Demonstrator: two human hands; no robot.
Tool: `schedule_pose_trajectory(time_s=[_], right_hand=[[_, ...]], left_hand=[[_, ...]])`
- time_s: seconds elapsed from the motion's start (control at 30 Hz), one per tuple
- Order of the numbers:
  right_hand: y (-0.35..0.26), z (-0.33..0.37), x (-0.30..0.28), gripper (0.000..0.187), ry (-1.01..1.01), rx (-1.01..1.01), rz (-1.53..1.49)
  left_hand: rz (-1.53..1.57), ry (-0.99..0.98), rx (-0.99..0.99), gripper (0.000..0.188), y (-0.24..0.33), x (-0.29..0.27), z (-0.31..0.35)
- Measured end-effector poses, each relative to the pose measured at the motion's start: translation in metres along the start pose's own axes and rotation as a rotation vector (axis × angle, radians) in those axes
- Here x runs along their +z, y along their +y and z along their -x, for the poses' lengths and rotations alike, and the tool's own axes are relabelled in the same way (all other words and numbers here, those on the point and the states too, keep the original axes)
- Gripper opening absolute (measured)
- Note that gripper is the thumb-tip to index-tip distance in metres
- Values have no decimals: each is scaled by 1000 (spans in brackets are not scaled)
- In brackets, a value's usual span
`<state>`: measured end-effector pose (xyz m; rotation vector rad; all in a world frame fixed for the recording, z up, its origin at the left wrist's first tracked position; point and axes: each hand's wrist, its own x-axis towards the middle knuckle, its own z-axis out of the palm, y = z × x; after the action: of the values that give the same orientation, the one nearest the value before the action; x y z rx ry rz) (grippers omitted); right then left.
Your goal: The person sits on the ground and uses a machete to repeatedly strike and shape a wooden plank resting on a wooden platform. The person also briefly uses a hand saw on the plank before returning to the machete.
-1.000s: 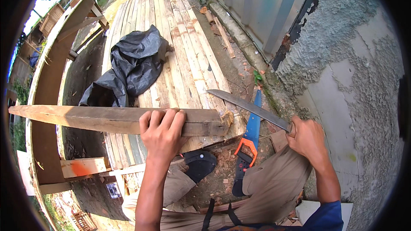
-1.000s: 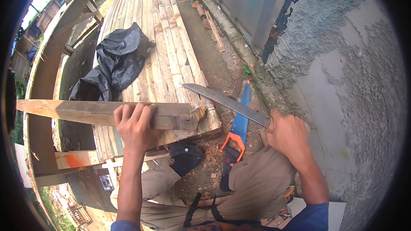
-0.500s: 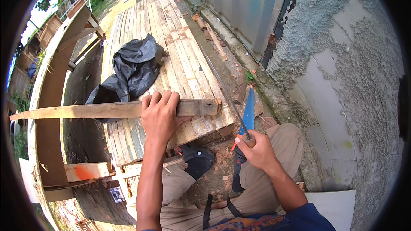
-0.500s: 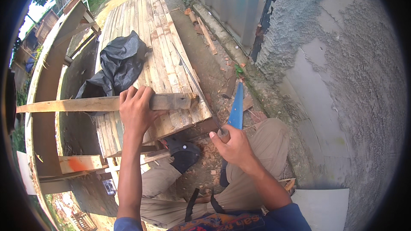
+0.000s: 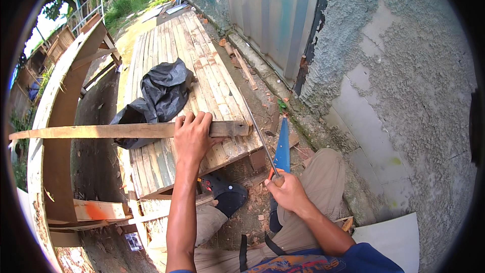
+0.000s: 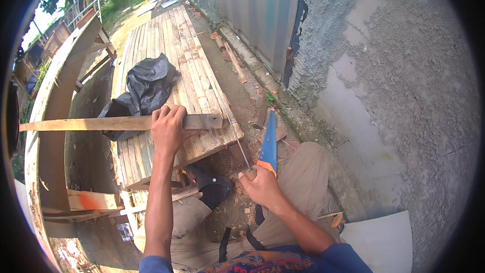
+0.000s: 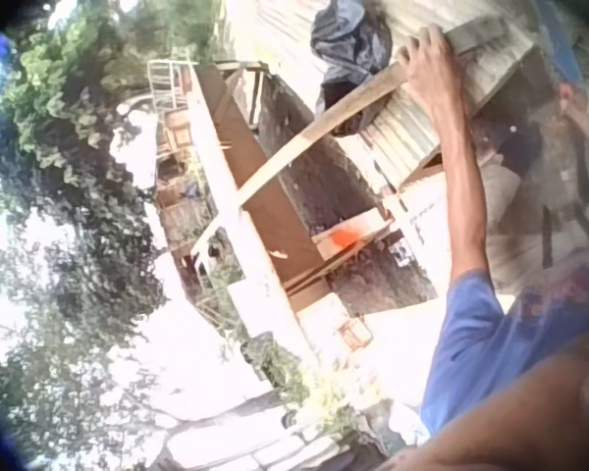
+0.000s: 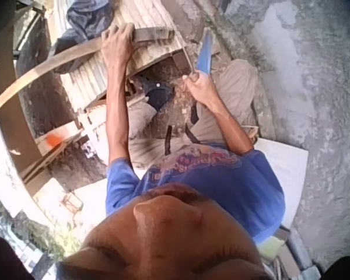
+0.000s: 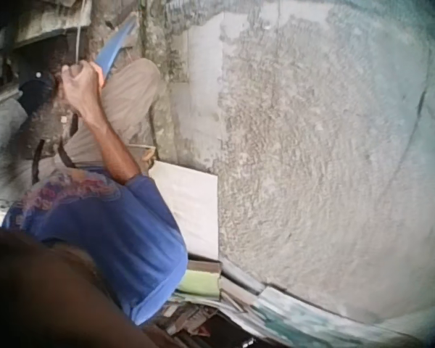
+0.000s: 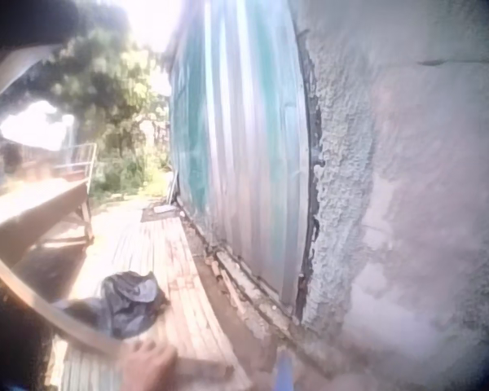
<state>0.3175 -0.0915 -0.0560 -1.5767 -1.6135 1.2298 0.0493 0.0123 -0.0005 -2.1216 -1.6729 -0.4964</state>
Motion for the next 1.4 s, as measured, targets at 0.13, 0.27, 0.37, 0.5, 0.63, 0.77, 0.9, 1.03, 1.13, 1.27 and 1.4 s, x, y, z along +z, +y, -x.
schedule_pose_trajectory(time_s=[0.13,0.27,0.37,0.5,0.63,0.77,0.9,1.03,1.13,1.27,1.4], right_hand=[[-65,13,-25,28,85,-215,-203],[-43,6,-7,24,274,-326,-222],[17,6,7,24,11,-15,-52],[-66,14,-21,26,110,-219,-186],[-73,18,-21,28,230,-397,-272],[16,4,6,25,-14,45,-46],[-24,20,-14,25,129,-138,-75],[-71,21,-27,23,217,-308,-212],[30,4,4,27,-46,142,-131],[-11,11,-13,30,41,-64,-68],[-77,18,-29,28,157,-263,-255]], left_hand=[[-27,-7,-29,63,-7,-2,6],[12,12,-1,60,1,0,2],[26,38,12,58,5,1,-3],[-94,51,24,57,-12,6,13],[-39,105,43,54,-6,1,9],[-17,77,41,56,-1,8,5],[9,33,19,58,-3,4,16],[-25,50,10,57,-8,2,11],[12,61,25,52,7,3,2],[-69,117,47,44,-8,8,-1],[-65,107,35,40,-8,7,13]])
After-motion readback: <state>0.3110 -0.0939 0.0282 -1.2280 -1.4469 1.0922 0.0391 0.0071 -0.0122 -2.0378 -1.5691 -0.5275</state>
